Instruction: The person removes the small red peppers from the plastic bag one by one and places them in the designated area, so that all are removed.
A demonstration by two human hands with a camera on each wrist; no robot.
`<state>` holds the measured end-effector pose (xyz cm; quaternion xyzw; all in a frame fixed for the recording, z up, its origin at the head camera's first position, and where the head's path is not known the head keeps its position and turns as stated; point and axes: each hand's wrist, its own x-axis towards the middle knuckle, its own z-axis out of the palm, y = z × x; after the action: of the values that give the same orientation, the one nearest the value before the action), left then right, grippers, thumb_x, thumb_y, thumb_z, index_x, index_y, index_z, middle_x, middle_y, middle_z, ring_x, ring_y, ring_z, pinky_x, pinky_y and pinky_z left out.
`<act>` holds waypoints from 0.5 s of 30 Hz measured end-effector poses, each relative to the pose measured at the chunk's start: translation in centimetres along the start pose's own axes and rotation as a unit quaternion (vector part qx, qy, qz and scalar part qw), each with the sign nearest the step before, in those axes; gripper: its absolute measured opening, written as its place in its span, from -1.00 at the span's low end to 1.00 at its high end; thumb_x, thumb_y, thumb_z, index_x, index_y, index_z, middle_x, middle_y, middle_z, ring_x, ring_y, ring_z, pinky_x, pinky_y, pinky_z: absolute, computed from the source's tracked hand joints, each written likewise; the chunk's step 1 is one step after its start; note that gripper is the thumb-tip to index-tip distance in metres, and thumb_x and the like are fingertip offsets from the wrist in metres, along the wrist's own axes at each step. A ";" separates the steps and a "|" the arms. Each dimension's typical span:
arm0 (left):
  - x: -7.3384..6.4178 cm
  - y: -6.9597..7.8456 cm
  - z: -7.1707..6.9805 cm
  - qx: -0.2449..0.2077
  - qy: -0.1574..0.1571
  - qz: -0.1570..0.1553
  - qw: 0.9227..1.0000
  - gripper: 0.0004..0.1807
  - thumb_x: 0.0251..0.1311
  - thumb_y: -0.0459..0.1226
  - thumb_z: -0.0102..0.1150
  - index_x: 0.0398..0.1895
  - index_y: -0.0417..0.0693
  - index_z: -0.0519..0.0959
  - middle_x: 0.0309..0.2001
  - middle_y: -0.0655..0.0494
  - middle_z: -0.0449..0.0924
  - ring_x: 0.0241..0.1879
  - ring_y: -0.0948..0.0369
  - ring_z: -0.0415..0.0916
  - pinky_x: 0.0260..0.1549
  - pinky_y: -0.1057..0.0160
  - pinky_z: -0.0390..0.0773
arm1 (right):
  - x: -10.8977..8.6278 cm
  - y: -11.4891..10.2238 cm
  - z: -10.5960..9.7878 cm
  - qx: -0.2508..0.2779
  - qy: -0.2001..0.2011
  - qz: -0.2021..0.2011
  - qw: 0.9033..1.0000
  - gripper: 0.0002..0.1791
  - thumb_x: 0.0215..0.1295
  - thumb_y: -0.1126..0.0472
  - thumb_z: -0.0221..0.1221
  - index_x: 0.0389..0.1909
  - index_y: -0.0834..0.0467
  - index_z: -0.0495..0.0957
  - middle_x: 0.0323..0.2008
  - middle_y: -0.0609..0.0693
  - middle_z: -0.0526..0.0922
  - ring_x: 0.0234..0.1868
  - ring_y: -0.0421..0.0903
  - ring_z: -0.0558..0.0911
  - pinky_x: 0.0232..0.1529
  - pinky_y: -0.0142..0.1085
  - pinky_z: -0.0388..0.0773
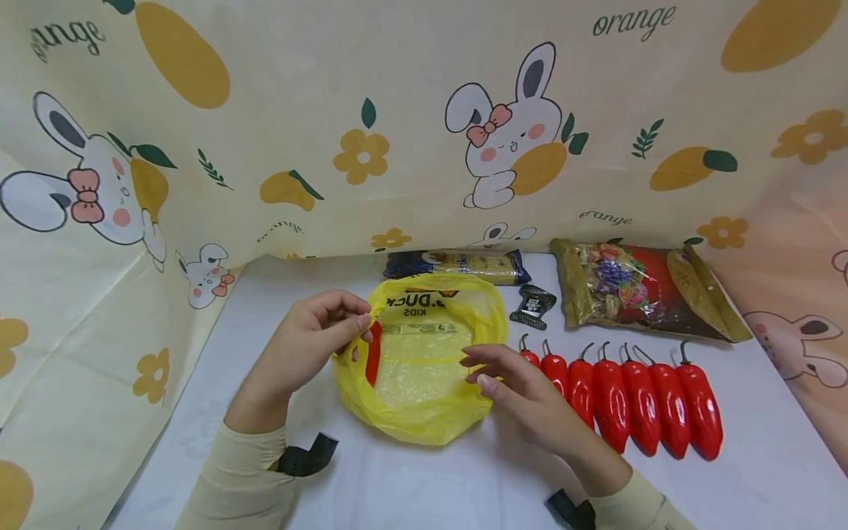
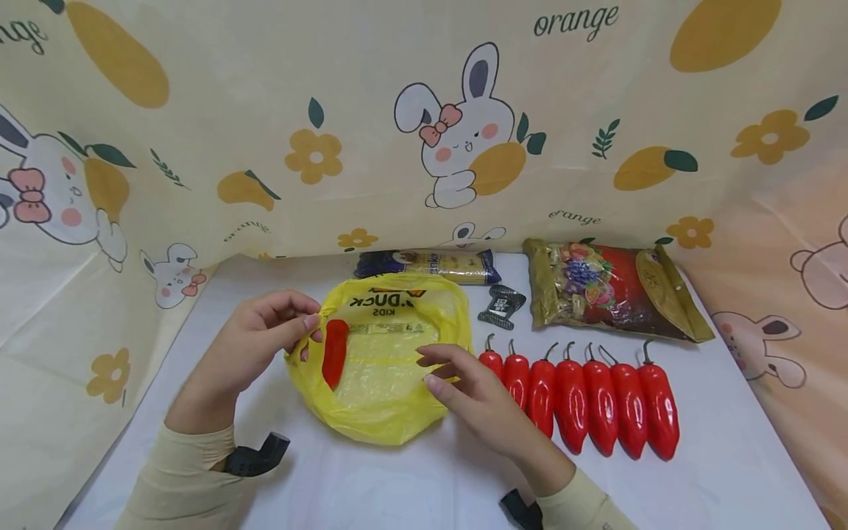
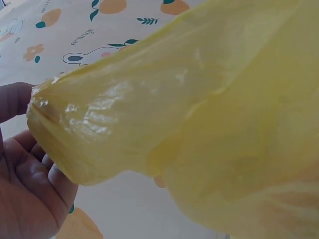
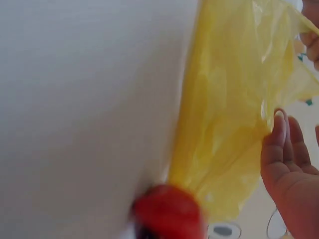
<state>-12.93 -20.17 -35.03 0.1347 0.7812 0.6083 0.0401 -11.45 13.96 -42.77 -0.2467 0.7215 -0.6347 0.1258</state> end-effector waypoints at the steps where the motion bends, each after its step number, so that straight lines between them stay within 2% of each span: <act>1: 0.0 0.0 0.0 0.001 0.000 0.000 1.000 -0.86 0.56 -0.40 0.20 -0.01 -0.36 0.64 -0.26 -0.12 0.71 -0.37 0.07 0.55 -0.36 0.30 0.64 | 0.4 0.0 0.3 0.001 -0.001 -0.004 1.000 -0.58 0.66 0.29 0.13 0.45 0.16 0.50 0.29 0.23 0.58 0.21 0.45 0.61 0.20 -0.14 0.64; 5: 0.0 0.1 0.0 0.003 0.000 0.004 1.000 -0.85 0.56 -0.39 0.20 -0.01 -0.36 0.64 -0.26 -0.12 0.71 -0.37 0.06 0.55 -0.36 0.29 0.63 | 1.7 -0.7 1.3 0.002 -0.007 -0.011 1.000 -0.58 0.67 0.25 0.15 0.46 0.11 0.50 0.30 0.20 0.58 0.19 0.41 0.63 0.19 -0.05 0.65; 10: 0.0 0.1 0.0 0.004 0.002 0.010 1.000 -0.86 0.55 -0.39 0.20 -0.03 -0.36 0.64 -0.27 -0.12 0.71 -0.39 0.08 0.53 -0.40 0.29 0.61 | 3.5 -1.8 2.5 0.013 -0.023 -0.004 1.000 -0.55 0.69 0.18 0.14 0.49 0.08 0.48 0.33 0.17 0.57 0.22 0.23 0.65 0.23 0.15 0.61; 15: -0.1 0.1 0.0 0.007 0.001 0.011 1.000 -0.85 0.55 -0.39 0.20 -0.02 -0.36 0.65 -0.27 -0.11 0.72 -0.37 0.07 0.55 -0.37 0.29 0.61 | 5.4 -1.5 3.7 0.028 -0.046 0.008 0.999 -0.54 0.72 0.10 0.11 0.51 0.10 0.47 0.35 0.11 0.56 0.24 0.16 0.64 0.24 0.30 0.55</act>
<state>-12.81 -20.18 -34.91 0.1432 0.7838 0.6034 0.0317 -13.93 7.91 -41.14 -0.2661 0.6991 -0.6412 0.1711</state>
